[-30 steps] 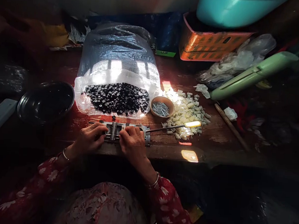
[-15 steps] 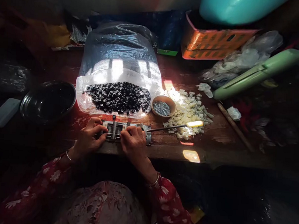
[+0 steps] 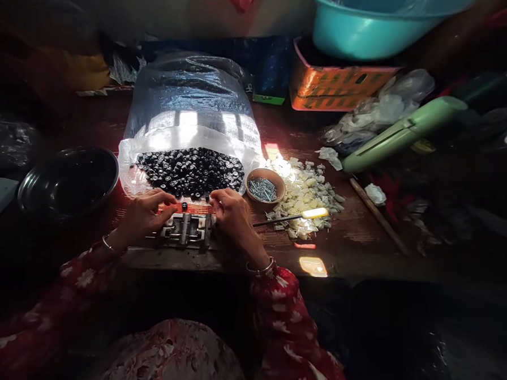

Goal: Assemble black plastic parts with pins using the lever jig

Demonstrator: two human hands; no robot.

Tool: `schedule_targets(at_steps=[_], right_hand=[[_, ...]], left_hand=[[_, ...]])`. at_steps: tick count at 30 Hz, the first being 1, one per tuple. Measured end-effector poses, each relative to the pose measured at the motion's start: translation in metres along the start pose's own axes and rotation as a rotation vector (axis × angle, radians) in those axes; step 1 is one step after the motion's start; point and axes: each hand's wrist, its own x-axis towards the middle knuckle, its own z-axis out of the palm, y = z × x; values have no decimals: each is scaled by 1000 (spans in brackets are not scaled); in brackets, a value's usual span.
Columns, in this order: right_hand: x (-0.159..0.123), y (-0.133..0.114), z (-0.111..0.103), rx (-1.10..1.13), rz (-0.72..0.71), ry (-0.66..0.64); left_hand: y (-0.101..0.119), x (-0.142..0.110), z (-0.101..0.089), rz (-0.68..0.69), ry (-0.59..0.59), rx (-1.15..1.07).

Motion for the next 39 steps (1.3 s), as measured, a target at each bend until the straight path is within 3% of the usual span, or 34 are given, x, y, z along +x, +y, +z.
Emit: schedule_targets(at_steps=[4,7,10,17,20,24,29,33,39], right_hand=[[35,7,13,-195,64,-204],[42,6,20,-244,68,-256],[38,7,21,-144,53,-205],[2,3,3,368,11,-99],[-14,-6,-4,293,-130,-124],[-33,-12,-4,159,-233,-128],[-42,6,6,137,-296,-60],[-40,18,15,107,-287,-18],[-42,8,12,152,-236,6]], left_hand=[[-4,36,16,-102,-234,153],[-7,49,25,-138,-318,190],[-13,47,28,-91,-269,149],[-16,13,15,137,-23,-105],[-13,-4,10,220,52,-45],[-7,-24,9,253,-23,21],[-5,-32,14,264,-81,101],[-8,-31,19,225,-73,95],[-8,-33,22,120,-33,-4]])
